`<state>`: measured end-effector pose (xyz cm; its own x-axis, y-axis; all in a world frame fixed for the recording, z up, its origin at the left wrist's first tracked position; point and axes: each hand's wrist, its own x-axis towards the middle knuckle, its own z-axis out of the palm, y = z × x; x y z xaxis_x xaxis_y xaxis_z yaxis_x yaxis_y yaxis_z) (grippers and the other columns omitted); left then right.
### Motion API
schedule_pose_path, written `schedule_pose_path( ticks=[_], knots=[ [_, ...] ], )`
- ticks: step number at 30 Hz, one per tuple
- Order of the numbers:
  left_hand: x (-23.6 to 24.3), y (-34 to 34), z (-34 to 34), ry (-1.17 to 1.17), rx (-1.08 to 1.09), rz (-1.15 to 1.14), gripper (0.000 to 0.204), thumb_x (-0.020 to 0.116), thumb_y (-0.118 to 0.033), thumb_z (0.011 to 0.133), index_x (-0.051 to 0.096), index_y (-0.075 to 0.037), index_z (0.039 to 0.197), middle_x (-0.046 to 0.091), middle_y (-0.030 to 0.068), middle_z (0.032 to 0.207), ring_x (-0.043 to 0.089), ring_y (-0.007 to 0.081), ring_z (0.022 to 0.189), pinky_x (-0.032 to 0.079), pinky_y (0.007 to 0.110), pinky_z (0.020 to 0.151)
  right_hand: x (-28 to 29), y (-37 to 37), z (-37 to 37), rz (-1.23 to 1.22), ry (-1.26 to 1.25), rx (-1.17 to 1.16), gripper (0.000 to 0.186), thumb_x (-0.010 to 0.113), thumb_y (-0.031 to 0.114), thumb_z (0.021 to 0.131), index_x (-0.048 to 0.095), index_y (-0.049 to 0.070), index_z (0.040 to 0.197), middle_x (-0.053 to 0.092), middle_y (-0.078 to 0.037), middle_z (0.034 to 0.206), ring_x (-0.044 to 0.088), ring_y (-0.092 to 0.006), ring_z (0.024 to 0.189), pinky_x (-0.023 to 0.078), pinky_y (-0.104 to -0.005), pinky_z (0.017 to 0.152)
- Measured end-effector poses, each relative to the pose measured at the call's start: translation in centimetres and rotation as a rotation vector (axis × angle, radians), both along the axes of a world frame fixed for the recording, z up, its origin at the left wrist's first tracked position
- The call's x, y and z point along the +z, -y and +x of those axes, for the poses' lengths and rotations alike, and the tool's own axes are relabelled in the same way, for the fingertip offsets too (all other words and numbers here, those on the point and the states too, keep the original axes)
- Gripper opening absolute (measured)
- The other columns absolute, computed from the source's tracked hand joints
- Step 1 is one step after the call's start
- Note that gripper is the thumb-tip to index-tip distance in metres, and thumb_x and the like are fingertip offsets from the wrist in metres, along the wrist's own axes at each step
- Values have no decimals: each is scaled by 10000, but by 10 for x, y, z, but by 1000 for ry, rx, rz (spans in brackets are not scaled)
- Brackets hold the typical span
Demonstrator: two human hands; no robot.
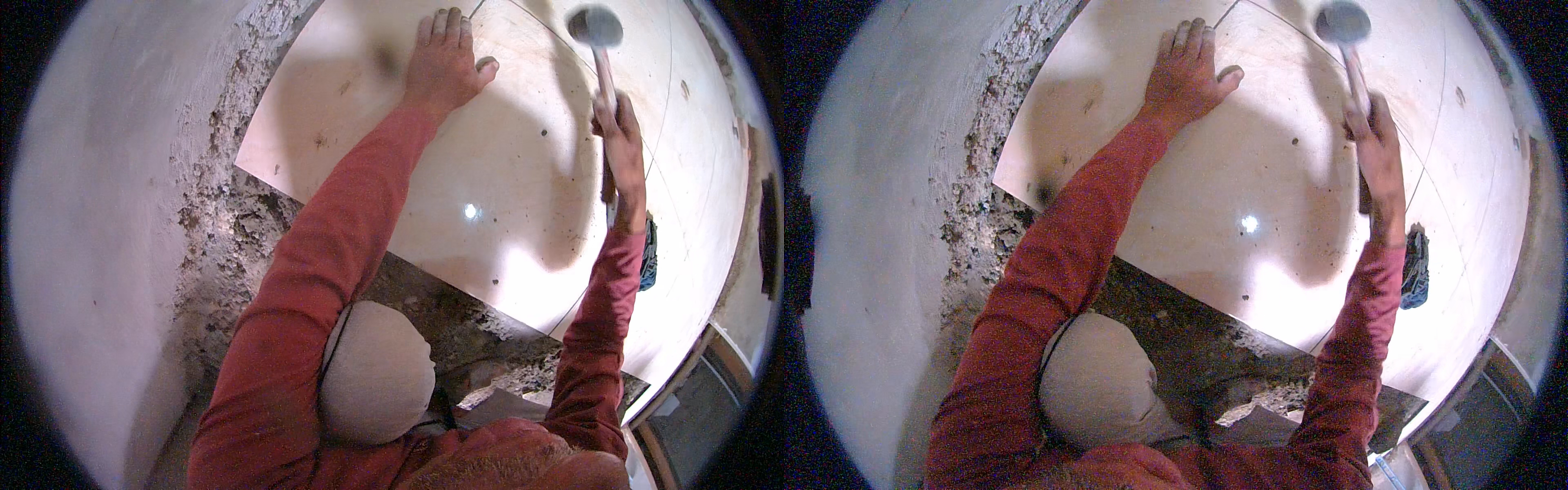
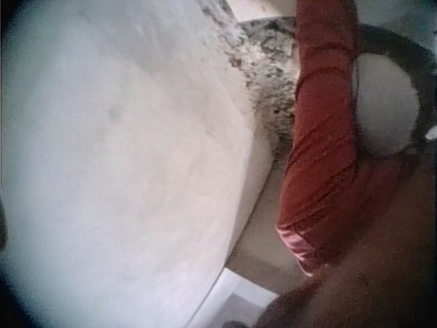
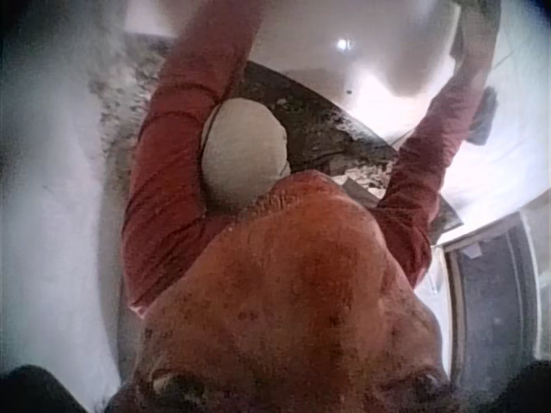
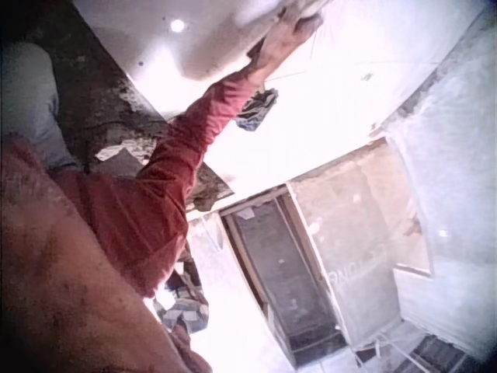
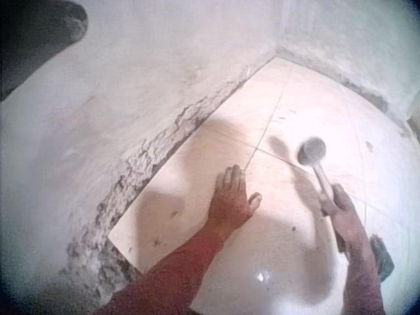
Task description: The person spreads mortar onto the subfloor using a trowel, positions a ceramic tile, and taps it into place using a rubber mallet and their hands.
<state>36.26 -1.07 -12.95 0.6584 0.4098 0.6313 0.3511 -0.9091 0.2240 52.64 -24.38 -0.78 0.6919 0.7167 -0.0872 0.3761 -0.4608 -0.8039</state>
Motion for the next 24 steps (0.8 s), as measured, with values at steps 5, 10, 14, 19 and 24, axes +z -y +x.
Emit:
schedule_pose_path(
  ticks=[5,10,14,19,24],
  knots=[
    [-1,1,4,-13,8,-33,752,688,-508,831,577,123,1225,543,307,1356,495,438,1287,339,565,1125,1,-105,-18,-67,224,68,493,511,513,1028,574,71,1237,662,-173,847,650,-309,786,505,-430,728],
    [-7,1,5,22,13,6,762,666,-529,838,598,128,1218,555,314,1353,501,449,1287,335,577,1127,-42,-146,-22,-288,459,226,503,485,460,1045,526,40,1318,660,-313,1131,606,-524,1090,491,-539,901],
    [-7,0,2,7,27,-2,763,664,-534,838,605,125,1218,559,314,1357,504,457,1294,330,586,1130,-38,-167,-12,-66,526,148,450,502,418,1017,542,31,1245,671,-325,1059,625,-527,1040,513,-573,865],
    [-7,3,5,2,35,-16,782,661,-549,838,600,117,1244,547,312,1382,491,448,1324,313,584,1149,-65,-174,2,-174,554,236,543,469,503,1027,526,27,1282,654,-345,1092,611,-518,1089,503,-562,896],
    [-5,6,5,16,36,-19,778,672,-542,839,598,115,1249,541,315,1389,494,446,1324,308,583,1155,-49,-171,-21,-308,438,171,627,453,551,1031,498,28,1375,633,-357,1167,595,-498,1164,484,-527,961]
  ],
)
